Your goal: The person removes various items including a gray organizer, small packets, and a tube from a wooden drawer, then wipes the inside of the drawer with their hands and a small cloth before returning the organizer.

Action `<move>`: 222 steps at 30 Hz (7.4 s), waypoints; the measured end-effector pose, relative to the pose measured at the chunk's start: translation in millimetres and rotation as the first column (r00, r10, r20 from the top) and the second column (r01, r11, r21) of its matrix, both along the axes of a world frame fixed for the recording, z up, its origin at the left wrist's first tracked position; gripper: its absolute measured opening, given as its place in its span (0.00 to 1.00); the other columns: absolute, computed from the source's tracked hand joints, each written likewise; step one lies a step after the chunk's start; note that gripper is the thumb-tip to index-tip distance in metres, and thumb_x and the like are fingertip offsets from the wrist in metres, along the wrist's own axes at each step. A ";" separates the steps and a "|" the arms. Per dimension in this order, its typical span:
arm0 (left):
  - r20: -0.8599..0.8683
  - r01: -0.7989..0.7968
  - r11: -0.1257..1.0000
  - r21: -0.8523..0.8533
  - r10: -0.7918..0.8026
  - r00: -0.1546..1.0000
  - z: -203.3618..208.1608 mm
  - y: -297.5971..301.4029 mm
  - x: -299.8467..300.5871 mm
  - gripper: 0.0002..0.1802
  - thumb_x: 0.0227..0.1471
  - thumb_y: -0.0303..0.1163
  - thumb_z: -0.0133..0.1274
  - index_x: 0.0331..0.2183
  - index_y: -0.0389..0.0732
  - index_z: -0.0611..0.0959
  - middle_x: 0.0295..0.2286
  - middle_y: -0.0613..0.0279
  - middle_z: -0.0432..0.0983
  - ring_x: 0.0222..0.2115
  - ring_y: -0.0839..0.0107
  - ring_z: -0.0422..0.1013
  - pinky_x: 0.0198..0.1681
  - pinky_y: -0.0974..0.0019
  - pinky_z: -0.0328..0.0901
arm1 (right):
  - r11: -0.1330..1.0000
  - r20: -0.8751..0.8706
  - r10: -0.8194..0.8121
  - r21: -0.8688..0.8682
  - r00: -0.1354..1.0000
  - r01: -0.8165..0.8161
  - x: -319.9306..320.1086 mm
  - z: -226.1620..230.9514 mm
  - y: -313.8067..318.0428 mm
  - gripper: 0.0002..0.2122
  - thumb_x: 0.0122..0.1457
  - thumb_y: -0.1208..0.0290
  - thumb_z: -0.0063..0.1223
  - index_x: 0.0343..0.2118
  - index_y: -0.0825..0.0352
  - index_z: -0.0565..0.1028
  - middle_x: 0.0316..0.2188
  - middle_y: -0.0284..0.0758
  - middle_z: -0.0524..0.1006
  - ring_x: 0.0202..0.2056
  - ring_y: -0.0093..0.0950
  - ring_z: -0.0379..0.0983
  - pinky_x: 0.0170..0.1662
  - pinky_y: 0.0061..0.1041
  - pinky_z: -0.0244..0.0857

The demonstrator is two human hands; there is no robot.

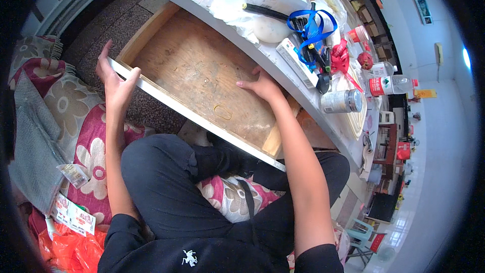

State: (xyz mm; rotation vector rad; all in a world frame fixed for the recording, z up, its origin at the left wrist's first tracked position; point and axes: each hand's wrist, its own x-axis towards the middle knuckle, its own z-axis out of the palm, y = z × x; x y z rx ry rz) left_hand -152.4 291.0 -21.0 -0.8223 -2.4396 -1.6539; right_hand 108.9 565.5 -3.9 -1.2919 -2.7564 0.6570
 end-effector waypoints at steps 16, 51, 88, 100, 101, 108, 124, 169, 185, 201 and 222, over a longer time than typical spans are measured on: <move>0.006 0.011 1.000 0.010 -0.011 1.000 1.9 -1.0 1.2 0.47 0.37 0.33 0.59 0.60 0.41 0.60 0.55 0.40 0.51 0.58 0.47 0.50 0.63 0.53 0.50 | 0.992 -0.176 0.038 -0.110 0.984 -0.058 23.2 19.4 -44.7 0.14 0.53 0.70 0.54 0.22 0.68 0.60 0.18 0.42 0.71 0.22 0.33 0.70 0.28 0.32 0.63; -0.001 -0.027 1.000 -0.002 0.027 1.000 -2.9 -6.2 -0.6 0.47 0.36 0.35 0.61 0.59 0.42 0.62 0.53 0.43 0.57 0.56 0.49 0.53 0.62 0.54 0.51 | 0.985 -0.077 -0.173 -0.020 0.982 0.172 15.0 11.6 -51.7 0.28 0.67 0.51 0.34 0.60 0.69 0.57 0.58 0.55 0.64 0.58 0.53 0.61 0.60 0.38 0.53; 0.067 -0.008 0.994 0.105 0.001 0.998 15.6 -8.6 10.0 0.48 0.31 0.29 0.60 0.58 0.43 0.61 0.51 0.43 0.55 0.58 0.47 0.51 0.63 0.53 0.49 | 0.745 -0.211 0.385 0.646 0.899 -0.167 -232.7 -12.6 -0.8 0.18 0.65 0.73 0.36 0.56 0.73 0.66 0.53 0.53 0.70 0.53 0.49 0.66 0.56 0.41 0.60; 0.094 0.013 0.995 0.104 -0.022 0.995 17.5 -8.2 9.5 0.47 0.31 0.28 0.59 0.57 0.44 0.62 0.51 0.44 0.55 0.57 0.48 0.53 0.62 0.53 0.51 | 0.480 0.098 0.642 0.722 0.760 -0.498 -225.7 -27.1 22.7 0.11 0.61 0.74 0.46 0.44 0.72 0.72 0.42 0.52 0.73 0.47 0.48 0.69 0.50 0.41 0.63; 0.086 -0.001 0.995 0.096 -0.007 0.996 15.2 -8.9 8.7 0.47 0.31 0.28 0.59 0.57 0.44 0.62 0.51 0.44 0.55 0.57 0.48 0.53 0.62 0.53 0.52 | 0.480 0.096 0.643 0.723 0.760 -0.497 -221.7 -25.8 18.2 0.11 0.61 0.74 0.46 0.44 0.72 0.72 0.42 0.52 0.73 0.47 0.48 0.69 0.50 0.41 0.63; 0.035 -0.022 0.991 0.129 0.018 0.999 13.4 -3.3 9.4 0.46 0.29 0.31 0.61 0.54 0.38 0.63 0.48 0.42 0.58 0.53 0.45 0.54 0.60 0.52 0.50 | 0.470 -0.105 0.675 0.824 0.730 -0.317 -225.9 -22.0 37.4 0.12 0.60 0.75 0.46 0.46 0.68 0.73 0.44 0.50 0.75 0.49 0.48 0.69 0.54 0.38 0.62; 0.002 -0.049 0.987 0.150 0.050 0.999 10.6 -3.8 6.9 0.45 0.28 0.30 0.60 0.53 0.37 0.65 0.46 0.43 0.60 0.51 0.46 0.56 0.59 0.53 0.51 | 0.563 -0.071 0.579 0.756 0.812 -0.335 -228.3 -24.2 18.6 0.12 0.60 0.76 0.44 0.46 0.70 0.71 0.46 0.53 0.71 0.50 0.49 0.66 0.54 0.42 0.59; 0.002 0.011 0.997 0.072 -0.011 1.000 9.5 -7.4 6.0 0.45 0.33 0.30 0.61 0.55 0.37 0.62 0.49 0.43 0.56 0.54 0.47 0.55 0.58 0.53 0.54 | 0.667 -0.140 0.674 0.537 0.725 -0.516 -206.6 -20.0 -70.3 0.10 0.52 0.84 0.49 0.38 0.71 0.73 0.36 0.44 0.72 0.34 0.47 0.73 0.36 0.40 0.70; 0.038 0.019 0.995 0.095 -0.023 0.999 6.3 -6.6 4.5 0.48 0.35 0.29 0.61 0.59 0.36 0.59 0.51 0.45 0.56 0.55 0.53 0.57 0.60 0.56 0.53 | 0.536 -0.238 0.834 0.564 0.498 -0.628 -200.1 -13.3 -79.4 0.12 0.45 0.84 0.52 0.36 0.69 0.76 0.32 0.39 0.75 0.35 0.40 0.74 0.38 0.35 0.70; 0.082 0.027 0.994 0.111 -0.036 0.996 7.1 -7.2 5.4 0.50 0.38 0.26 0.60 0.62 0.39 0.55 0.56 0.45 0.54 0.58 0.55 0.55 0.62 0.59 0.50 | 0.448 -0.049 0.849 0.596 0.527 -0.667 -149.3 15.7 -74.9 0.17 0.49 0.79 0.52 0.41 0.53 0.81 0.36 0.22 0.80 0.34 0.27 0.68 0.38 0.24 0.61; 0.136 0.039 0.987 0.157 -0.061 0.989 13.7 -3.4 7.5 0.49 0.38 0.26 0.59 0.61 0.39 0.55 0.54 0.47 0.57 0.49 0.62 0.64 0.54 0.63 0.60 | 0.506 -0.108 0.837 0.526 0.537 -0.684 -129.6 12.8 -70.9 0.14 0.48 0.78 0.53 0.40 0.62 0.79 0.36 0.33 0.79 0.39 0.33 0.76 0.41 0.29 0.72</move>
